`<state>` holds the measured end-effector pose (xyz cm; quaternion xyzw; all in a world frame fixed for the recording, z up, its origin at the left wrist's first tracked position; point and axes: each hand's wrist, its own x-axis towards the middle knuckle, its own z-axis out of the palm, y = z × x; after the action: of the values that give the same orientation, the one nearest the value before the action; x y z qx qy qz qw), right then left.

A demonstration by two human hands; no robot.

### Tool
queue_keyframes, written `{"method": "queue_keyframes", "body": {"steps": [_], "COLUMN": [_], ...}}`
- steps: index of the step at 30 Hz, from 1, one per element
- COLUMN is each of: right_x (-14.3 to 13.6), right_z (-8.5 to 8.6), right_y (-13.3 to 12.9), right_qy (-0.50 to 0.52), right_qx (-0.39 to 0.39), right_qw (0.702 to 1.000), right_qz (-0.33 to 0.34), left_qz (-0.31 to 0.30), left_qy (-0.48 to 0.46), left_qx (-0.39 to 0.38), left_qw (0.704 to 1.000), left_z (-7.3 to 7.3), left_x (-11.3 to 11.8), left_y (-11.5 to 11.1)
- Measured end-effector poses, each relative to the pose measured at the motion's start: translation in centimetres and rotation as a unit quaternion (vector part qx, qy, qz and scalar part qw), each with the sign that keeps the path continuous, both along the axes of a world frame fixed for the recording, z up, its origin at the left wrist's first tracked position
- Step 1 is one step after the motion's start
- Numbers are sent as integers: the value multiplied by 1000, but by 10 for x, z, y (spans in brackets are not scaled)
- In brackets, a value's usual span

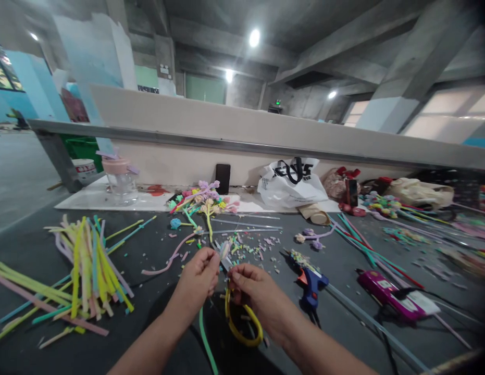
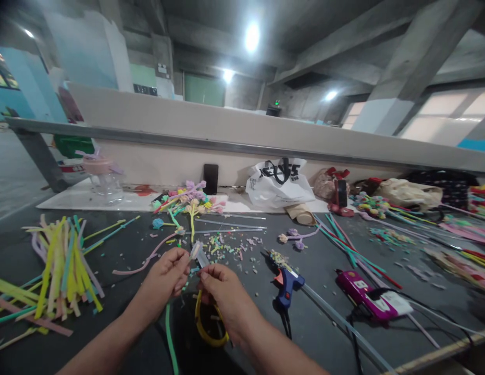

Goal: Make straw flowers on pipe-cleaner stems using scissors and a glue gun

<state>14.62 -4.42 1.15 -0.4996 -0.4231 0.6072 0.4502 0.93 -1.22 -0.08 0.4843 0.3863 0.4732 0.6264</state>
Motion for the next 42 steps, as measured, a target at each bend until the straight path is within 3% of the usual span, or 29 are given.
{"method": "queue_keyframes", "body": {"steps": [4, 9, 14, 17, 21, 25, 31, 36, 37, 39, 41, 42], "right_x": [2, 29, 65, 95, 137, 160, 163, 167, 167, 165, 161, 159], "right_z": [1, 6, 7, 7, 0, -12, -17, -15, -16, -17, -17, -16], "right_y": [5, 18, 10, -5, -27, -38, -18, -15, -18, -26, -34, -37], "right_qy": [-78, -232, -393, -498, -623, -653, -642, -593, -569, -441, -215, -91], "right_qx": [47, 110, 167, 180, 86, -23, -94, -103, -103, -100, -109, -118], "right_qw": [996, 965, 903, 843, 765, 747, 749, 785, 802, 873, 944, 959], "right_qz": [-16, -53, -52, -92, -139, -121, -136, -146, -152, -181, -225, -243], "left_qz": [6, 5, -4, -11, -25, -34, -53, -120, -127, -138, -149, -153], "left_qy": [-15, -100, -152, -167, -168, -181, -193, -238, -240, -245, -255, -260], "left_qx": [-36, -64, -129, -167, -194, -222, -220, -178, -176, -173, -165, -162], "left_qw": [999, 993, 980, 972, 966, 958, 955, 947, 946, 944, 941, 940], "left_z": [5, 8, 10, 11, 5, -1, -1, 0, 0, 0, -1, -1], "left_x": [-2, -10, -18, -20, -22, -19, -15, -14, -14, -14, -14, -13], "left_y": [-1, 2, 6, 7, 7, 5, 4, 4, 4, 4, 3, 3]}}
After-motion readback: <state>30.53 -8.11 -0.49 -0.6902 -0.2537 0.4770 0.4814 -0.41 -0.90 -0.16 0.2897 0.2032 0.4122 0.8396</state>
